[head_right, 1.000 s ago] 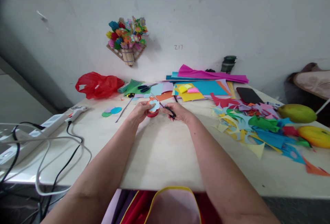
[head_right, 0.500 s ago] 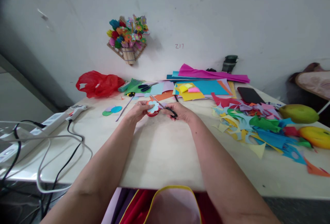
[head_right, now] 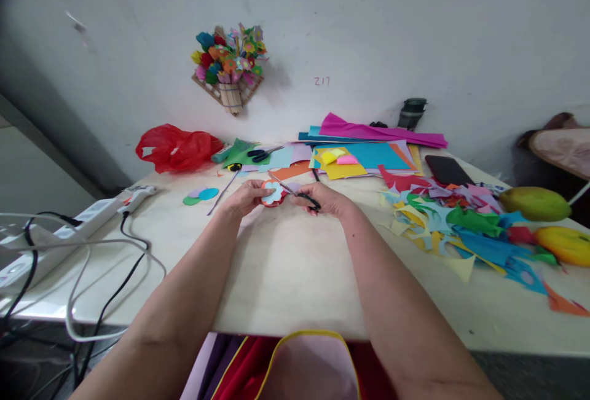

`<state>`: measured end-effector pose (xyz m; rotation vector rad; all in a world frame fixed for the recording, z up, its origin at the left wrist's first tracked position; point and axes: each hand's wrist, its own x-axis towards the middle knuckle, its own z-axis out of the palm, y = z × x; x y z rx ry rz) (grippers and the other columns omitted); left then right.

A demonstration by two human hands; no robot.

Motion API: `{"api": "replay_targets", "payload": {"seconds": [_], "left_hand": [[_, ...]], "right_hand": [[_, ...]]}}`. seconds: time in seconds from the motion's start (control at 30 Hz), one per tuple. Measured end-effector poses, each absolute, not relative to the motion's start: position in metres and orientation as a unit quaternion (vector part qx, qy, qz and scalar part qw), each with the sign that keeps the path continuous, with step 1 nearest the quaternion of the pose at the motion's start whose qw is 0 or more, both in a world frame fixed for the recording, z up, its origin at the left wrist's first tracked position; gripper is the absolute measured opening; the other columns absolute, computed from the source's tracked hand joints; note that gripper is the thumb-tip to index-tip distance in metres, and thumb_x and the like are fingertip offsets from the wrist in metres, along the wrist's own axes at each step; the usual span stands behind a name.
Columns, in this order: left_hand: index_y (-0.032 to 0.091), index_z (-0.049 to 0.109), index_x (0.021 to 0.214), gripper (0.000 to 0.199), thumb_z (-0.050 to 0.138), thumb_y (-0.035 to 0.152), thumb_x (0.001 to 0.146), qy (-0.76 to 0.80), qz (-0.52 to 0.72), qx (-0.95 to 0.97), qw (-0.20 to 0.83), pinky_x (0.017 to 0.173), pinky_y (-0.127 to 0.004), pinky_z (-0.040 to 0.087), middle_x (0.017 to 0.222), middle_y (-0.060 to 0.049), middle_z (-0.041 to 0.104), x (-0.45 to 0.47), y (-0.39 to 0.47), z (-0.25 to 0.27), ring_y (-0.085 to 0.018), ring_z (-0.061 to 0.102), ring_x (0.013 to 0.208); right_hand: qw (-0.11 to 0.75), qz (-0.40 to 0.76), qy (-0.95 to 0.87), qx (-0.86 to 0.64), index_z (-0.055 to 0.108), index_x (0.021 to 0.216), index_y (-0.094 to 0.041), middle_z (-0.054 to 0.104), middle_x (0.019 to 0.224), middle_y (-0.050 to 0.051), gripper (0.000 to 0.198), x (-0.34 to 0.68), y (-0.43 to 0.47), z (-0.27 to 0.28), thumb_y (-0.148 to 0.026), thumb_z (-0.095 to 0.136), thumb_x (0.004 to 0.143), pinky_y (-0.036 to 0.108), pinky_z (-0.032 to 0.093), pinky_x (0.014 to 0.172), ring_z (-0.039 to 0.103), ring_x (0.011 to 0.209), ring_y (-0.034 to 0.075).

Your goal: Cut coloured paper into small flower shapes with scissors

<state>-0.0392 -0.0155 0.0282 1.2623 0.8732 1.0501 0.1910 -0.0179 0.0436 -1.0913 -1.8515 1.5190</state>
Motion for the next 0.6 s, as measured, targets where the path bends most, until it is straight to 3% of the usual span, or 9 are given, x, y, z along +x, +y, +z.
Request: {"api": "replay_targets", "payload": {"seconds": [0.4,0.6], "left_hand": [[0.008,0.074,0.068,0.036,0.090,0.035,0.050,0.376,0.424,0.573,0.592,0.056,-0.026,0.045,0.064,-0.012,0.070,-0.041,-0.019,0.031,-0.015,0.061,0.056],[0.008,0.074,0.066,0.037,0.090,0.037,0.051,0.392,0.403,0.589,0.581,0.054,-0.025,0.044,0.064,-0.013,0.070,-0.040,-0.020,0.032,-0.015,0.061,0.054]], "right_hand": [[0.226,0.531,-0.705,-0.412,0.065,0.080,-0.014,0.052,0.047,-0.005,0.025,0.200,-0.018,0.046,-0.034,0.074,0.069,0.019,0.028,0.037,0.041,0.037,0.005],[0.236,0.536,-0.704,-0.402,0.064,0.079,-0.014,0.054,0.047,-0.004,0.023,0.205,-0.014,0.041,-0.035,0.071,0.075,0.019,0.032,0.037,0.043,0.036,0.007]]}}
